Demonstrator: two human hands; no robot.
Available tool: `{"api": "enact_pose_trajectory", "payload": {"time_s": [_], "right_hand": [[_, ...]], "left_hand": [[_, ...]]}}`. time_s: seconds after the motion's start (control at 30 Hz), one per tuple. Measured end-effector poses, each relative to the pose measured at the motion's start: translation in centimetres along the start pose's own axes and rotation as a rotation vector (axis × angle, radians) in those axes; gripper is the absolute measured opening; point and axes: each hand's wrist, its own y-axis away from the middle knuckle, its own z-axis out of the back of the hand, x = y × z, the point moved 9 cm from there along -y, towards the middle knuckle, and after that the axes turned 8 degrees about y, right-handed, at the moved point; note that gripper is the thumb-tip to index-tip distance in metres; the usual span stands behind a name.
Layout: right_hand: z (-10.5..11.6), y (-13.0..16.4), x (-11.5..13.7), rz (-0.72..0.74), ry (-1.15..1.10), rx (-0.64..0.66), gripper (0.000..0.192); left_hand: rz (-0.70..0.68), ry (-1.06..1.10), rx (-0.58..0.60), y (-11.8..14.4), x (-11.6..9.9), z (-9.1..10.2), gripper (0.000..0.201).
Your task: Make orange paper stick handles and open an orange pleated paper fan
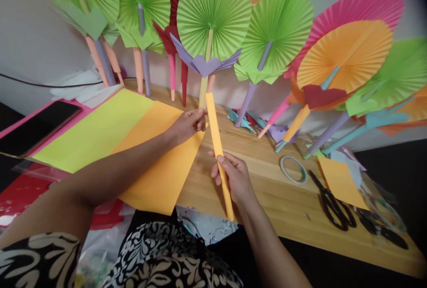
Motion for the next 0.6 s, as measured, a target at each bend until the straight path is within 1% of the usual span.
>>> {"api": "enact_pose_trajectory", "payload": {"time_s": [0.07, 0.17, 0.3, 0.37, 0.43, 0.53, 0.6], "right_hand": [[0.0, 0.2, 0.0, -0.011, -0.015, -0.002, 0.040], [0.2, 0.1, 0.4, 0.008, 0.012, -0.037, 0.040], [0.8, -0.4, 2.6, 0.114, 0.129, -0.118, 0.036], [1.1, -0.4, 3.2, 0.130, 0.167, -0.146, 0.035], [1.0, -0.3, 2.9, 0.103, 0.186, -0.135, 0.036], [0.6, 0.2, 1.3, 0.037, 0.210, -0.099, 0.036], [0.5, 0.7, 0.3, 0.016, 0.234, -0.103, 0.032]], "left_hand": [[0.006, 0.017, 0.005, 0.0, 0.1, 0.0, 0.048], [0.040, 0.011, 0.053, 0.3, 0.9, -0.4, 0.051], [0.049, 0.017, 0.158, 0.6, 1.4, -1.2, 0.061], [0.042, 0.026, 0.187, 0.6, 1.4, -1.5, 0.060], [0.053, 0.036, 0.180, 0.7, 1.4, -1.6, 0.054], [0.101, 0.055, 0.173, 0.9, 1.8, -1.7, 0.047], [0.155, 0.047, 0.160, 1.0, 2.5, -1.6, 0.041]]}}
